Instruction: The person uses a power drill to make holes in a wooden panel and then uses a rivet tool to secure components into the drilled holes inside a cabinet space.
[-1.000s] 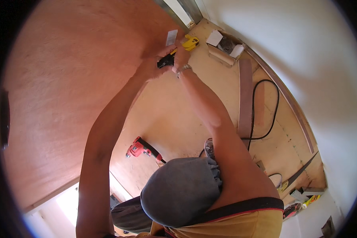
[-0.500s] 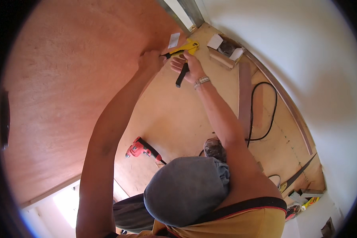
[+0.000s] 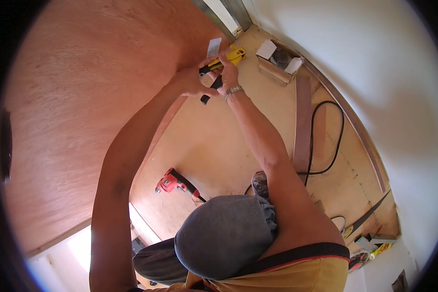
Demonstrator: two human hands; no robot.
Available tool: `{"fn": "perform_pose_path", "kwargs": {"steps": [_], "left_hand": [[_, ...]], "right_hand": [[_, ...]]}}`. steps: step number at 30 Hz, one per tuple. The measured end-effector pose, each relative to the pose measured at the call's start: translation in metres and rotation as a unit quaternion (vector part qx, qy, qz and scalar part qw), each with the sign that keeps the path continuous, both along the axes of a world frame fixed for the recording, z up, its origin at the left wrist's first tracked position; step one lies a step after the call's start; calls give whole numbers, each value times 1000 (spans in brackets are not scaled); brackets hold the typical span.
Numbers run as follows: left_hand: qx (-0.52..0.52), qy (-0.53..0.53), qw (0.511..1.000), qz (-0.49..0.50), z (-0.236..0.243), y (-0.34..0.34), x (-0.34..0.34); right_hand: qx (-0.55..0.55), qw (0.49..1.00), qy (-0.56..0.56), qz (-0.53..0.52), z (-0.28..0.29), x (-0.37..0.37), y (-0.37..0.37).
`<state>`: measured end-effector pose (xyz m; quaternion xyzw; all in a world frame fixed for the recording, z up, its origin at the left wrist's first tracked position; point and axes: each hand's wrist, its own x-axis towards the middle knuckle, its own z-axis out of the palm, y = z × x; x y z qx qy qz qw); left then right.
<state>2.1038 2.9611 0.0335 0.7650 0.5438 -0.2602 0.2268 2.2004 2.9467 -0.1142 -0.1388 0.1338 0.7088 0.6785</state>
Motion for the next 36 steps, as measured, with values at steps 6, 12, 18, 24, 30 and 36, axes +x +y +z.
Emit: {"fn": "perform_pose_path", "kwargs": {"steps": [6, 12, 18, 24, 30, 36], "left_hand": [[41, 22, 998, -36, 9, -2, -5], [118, -49, 990, -55, 9, 1, -4], [1, -41, 995, -96, 12, -4, -7], [-95, -207, 968, 104, -26, -99, -36], [-18, -326, 908, 263, -68, -127, -99], [-136, -377, 838, 370, -79, -142, -116]], "right_hand": [[-32, 997, -76, 4, 14, -6, 1], [-96, 993, -53, -55, 24, -10, 16], [-107, 990, -70, -62, 13, -3, -13], [-84, 985, -130, 77, 32, 23, -92], [-2, 963, -190, 188, 66, 34, -138], [28, 923, -278, 263, 121, 44, -171]]}}
